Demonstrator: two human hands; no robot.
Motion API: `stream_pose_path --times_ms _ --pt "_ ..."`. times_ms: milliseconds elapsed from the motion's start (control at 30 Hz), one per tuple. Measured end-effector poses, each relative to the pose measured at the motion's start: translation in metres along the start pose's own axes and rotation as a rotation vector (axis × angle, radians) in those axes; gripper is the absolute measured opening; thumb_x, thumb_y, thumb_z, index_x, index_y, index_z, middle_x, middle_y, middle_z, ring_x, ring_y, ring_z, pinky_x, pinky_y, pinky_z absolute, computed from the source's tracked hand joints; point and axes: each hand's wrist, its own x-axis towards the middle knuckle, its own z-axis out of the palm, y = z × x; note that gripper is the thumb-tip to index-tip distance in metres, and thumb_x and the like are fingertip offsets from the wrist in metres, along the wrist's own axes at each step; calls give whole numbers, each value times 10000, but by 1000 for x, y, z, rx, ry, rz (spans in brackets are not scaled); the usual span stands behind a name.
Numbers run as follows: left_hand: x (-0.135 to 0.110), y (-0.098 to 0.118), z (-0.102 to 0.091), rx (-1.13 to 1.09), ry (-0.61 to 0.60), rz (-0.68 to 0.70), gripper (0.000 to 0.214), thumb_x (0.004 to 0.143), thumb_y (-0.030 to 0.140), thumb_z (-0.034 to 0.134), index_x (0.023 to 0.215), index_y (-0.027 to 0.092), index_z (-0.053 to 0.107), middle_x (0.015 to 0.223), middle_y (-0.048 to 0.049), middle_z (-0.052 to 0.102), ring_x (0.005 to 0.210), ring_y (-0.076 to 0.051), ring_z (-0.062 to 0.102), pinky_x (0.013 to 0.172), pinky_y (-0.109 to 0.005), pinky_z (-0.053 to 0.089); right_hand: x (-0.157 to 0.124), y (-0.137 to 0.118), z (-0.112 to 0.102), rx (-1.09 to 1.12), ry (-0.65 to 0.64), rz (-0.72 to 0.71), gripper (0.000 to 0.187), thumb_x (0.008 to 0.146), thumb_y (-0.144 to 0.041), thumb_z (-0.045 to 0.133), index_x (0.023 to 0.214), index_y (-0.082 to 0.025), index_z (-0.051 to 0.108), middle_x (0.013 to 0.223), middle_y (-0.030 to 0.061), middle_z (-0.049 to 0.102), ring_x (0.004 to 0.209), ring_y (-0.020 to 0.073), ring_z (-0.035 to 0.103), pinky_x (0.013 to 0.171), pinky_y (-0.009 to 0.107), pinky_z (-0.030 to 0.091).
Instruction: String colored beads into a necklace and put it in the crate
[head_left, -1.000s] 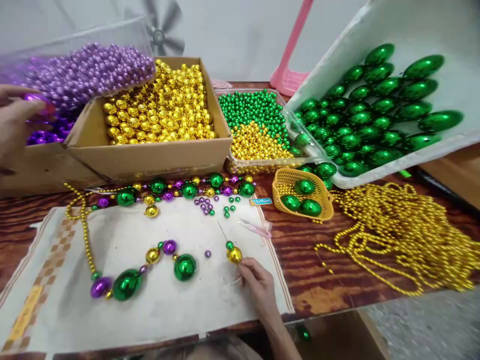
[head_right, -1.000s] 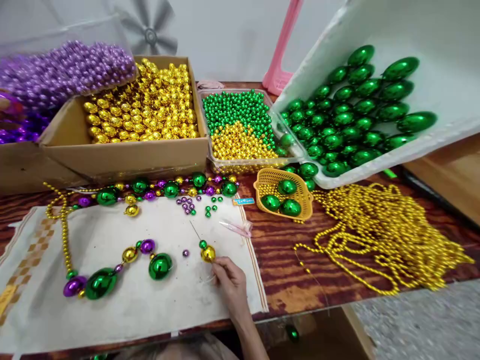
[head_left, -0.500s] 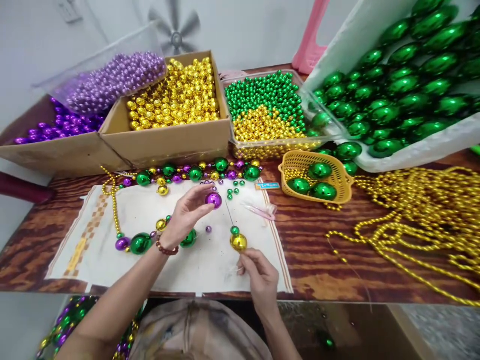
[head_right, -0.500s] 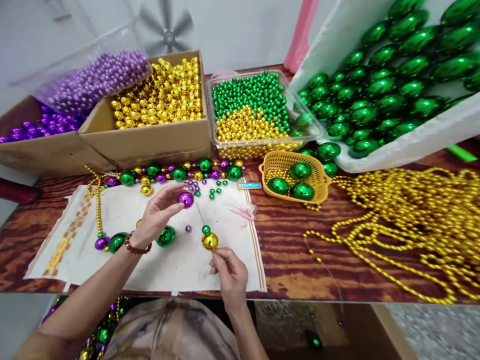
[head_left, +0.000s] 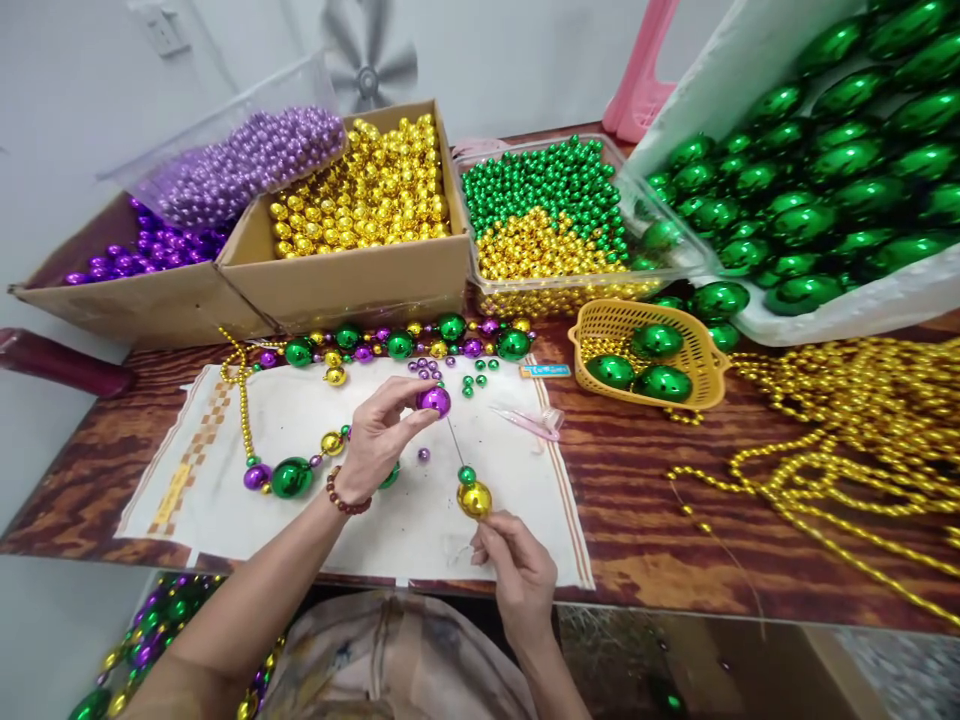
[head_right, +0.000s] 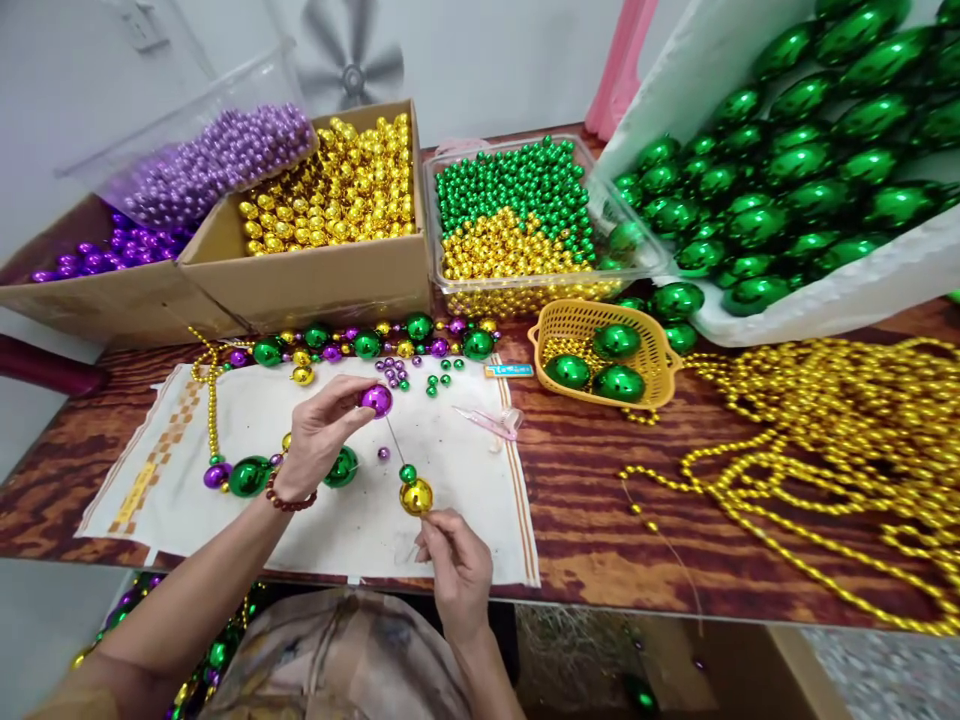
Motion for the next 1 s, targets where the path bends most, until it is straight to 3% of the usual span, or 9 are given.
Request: stream_pose_path --times_ms 233,400,767,1000 --pt "8 1 3 -332 123 -188 262 725 304 842 970 222 795 929 -49 748 794 -141 659 716 -259 560 -3 2 7 -13 -20 23 160 965 -261 576 867 -184 676 686 0 597 530 118 571 506 233 475" --pt "12 9 4 -476 126 -267 269 694 325 863 931 220 793 888 -37 735 778 -132 651 728 -282 585 -2 2 12 -18 -25 46 177 962 -286 585 862 -176 680 691 7 607 531 118 576 498 226 492" --pt "0 8 9 -505 91 -323 278 703 331 863 948 223 790 910 -44 748 797 -140 667 733 -271 564 5 -3 29 27 66 68 174 959 -270 581 839 -179 668 658 -10 593 532 114 566 524 232 493" --pt "-13 17 14 -455 144 -252 287 684 300 875 951 231 795 920 -45 747 788 -139 662 716 -246 560 11 -10 42 57 84 45 180 956 -260 576 813 -183 652 668 -9 598 544 118 573 528 235 492"
